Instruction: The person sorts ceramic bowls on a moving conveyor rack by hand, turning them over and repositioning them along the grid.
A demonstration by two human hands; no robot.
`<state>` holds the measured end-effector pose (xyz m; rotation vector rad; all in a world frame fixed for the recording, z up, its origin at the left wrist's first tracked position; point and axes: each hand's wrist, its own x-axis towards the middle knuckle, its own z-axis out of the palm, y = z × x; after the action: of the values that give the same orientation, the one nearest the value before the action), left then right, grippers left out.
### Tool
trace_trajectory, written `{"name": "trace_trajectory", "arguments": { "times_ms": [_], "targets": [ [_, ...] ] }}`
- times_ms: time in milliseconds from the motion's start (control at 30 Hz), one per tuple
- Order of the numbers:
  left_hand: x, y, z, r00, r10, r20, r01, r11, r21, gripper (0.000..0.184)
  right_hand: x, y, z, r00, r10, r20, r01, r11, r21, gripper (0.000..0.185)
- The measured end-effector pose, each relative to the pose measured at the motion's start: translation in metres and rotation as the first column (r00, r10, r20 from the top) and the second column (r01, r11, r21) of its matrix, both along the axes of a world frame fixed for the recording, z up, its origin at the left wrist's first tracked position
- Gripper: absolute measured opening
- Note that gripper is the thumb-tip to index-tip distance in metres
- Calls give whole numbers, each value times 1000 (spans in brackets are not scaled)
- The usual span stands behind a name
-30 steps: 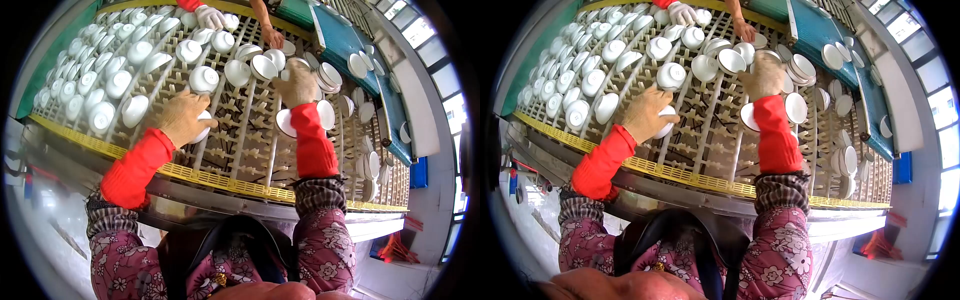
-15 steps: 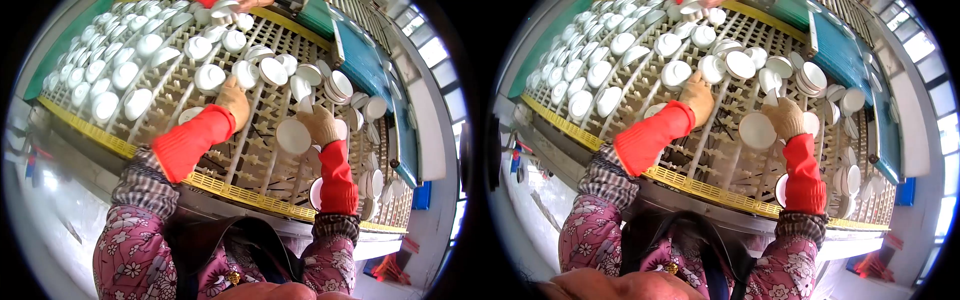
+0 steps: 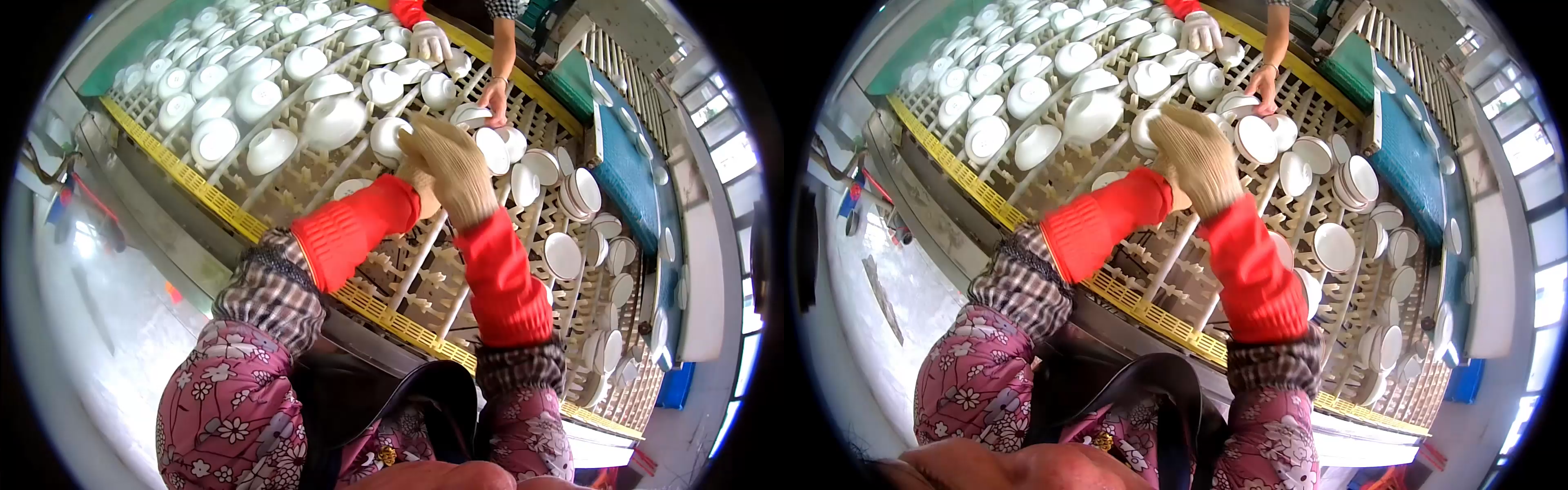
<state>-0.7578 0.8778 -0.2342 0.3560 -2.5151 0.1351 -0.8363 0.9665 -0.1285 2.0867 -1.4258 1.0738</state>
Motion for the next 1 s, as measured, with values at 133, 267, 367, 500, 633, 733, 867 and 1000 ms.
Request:
{"name": "trace_trajectory", "arguments": {
  "times_ms": [133,267,367,500,633,733,867,1000],
  "targets": [
    [-27,-29,36,785,-56,616,0,996,91,25,17,113,32,810,-385,442,35,785,619,63],
    [-37,-32,94,377,4,926,172,982,-75,32,-8,188,-12,853,-471,-225,504,628,593,69],
    [-33,-94,102,542,-39,840,164,985,-60,22,-18,224,-40,820,-466,-331,571,649,502,61],
    [20,-148,193,677,234,698,-30,956,-290,19,-20,230,-38,849,-449,-279,510,558,654,43],
    [95,-113,265,718,269,642,-202,963,-178,14,-25,223,-16,568,-732,377,84,507,858,34],
    [143,-85,238,822,105,560,105,938,-330,10,-45,193,-22,615,-347,708,132,930,342,32],
    [139,20,195,654,262,709,9,935,-354,15,-36,159,-22,883,-88,462,11,986,165,38],
    [123,60,186,618,41,785,0,999,-53,26,-47,175,-20,621,-564,545,147,766,625,46]
  ]
}}
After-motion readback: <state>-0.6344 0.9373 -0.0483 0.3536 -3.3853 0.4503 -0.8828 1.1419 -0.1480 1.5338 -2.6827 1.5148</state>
